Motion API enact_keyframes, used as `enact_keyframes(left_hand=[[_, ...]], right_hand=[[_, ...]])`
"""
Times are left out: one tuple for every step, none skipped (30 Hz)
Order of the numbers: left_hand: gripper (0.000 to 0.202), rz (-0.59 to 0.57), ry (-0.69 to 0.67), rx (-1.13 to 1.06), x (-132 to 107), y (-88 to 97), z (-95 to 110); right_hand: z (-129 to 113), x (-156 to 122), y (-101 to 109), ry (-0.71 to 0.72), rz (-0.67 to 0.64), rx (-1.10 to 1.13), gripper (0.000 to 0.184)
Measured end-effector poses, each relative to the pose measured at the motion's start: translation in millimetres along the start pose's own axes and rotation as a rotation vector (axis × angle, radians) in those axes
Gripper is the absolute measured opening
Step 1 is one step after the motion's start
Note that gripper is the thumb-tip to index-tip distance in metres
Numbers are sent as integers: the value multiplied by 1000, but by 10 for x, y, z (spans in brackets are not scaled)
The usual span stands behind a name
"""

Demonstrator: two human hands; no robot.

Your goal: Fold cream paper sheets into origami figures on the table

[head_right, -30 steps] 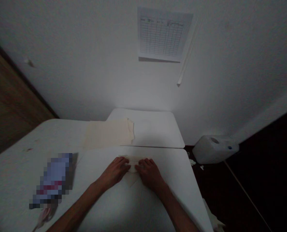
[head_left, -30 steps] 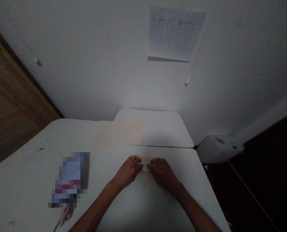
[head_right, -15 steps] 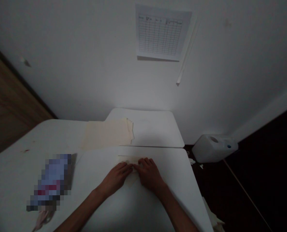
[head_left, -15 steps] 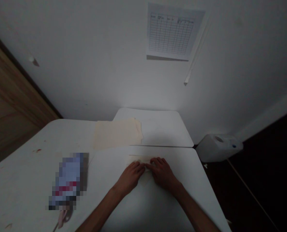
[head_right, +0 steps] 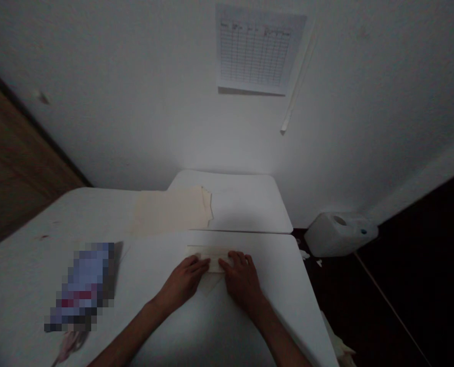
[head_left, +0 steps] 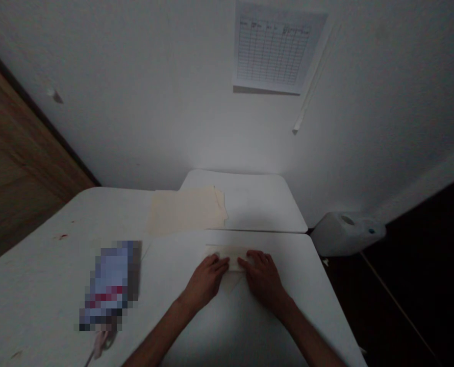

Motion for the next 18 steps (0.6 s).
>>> enact_keyframes(left_hand=[[36, 3, 1, -5, 2, 7, 1], [35, 5, 2, -10, 3, 14, 2], [35, 8, 4, -15, 4, 21, 2], [34, 9, 4, -20, 4, 27, 2], [34, 11, 5, -26, 4, 31, 1], [34, 12, 6, -32, 3, 33, -1], [34, 12, 7, -37, 1, 33, -4], [34, 11, 8, -40, -1, 30, -7], [34, 7, 9, -41, -3, 26, -9], [35, 3, 8, -39, -5, 21, -11], [35, -1, 8, -35, -8, 17, -12], [35, -4, 8, -31, -10, 14, -12], [35, -6, 7, -27, -12, 12, -11], [35, -6, 7, -26, -13, 13, -10], [34, -6, 7, -26, -14, 15, -8], [34, -7, 7, -26, -13, 19, -6], [35, -7, 7, -27, -12, 24, -4], [35, -8, 9, -26, -11, 29, -2]], right_hand=[[23, -28, 16, -15, 2, -4, 47], [47, -56, 32, -29, 4, -6, 48], [72, -83, 47, -43, 8, -6, 48], [96, -109, 61, -54, 11, -4, 48], [119, -131, 73, -65, 16, -2, 49], [140, -152, 84, -76, 22, -2, 50], [158, -169, 93, -85, 27, -3, 50], [174, -184, 101, -92, 32, -6, 51], [187, -196, 106, -96, 37, -10, 51], [199, -207, 110, -99, 43, -14, 51], [210, -218, 111, -100, 50, -16, 51], [221, -228, 110, -100, 58, -16, 51], [233, -238, 107, -100, 68, -15, 51], [247, -248, 101, -99, 77, -13, 51], [263, -258, 93, -97, 84, -11, 51], [280, -266, 83, -96, 91, -10, 51], [297, -273, 74, -92, 97, -11, 51], [312, -278, 65, -85, 103, -9, 51]])
Point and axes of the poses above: each hand's wrist, its own x-axis towards the middle knuckle, its own y-axis out of the back of the hand, z = x × y, the point moved 2 cm from there along x, towards the middle knuckle, and after that the axes turned 11 degrees about x, right-handed, at the moved point
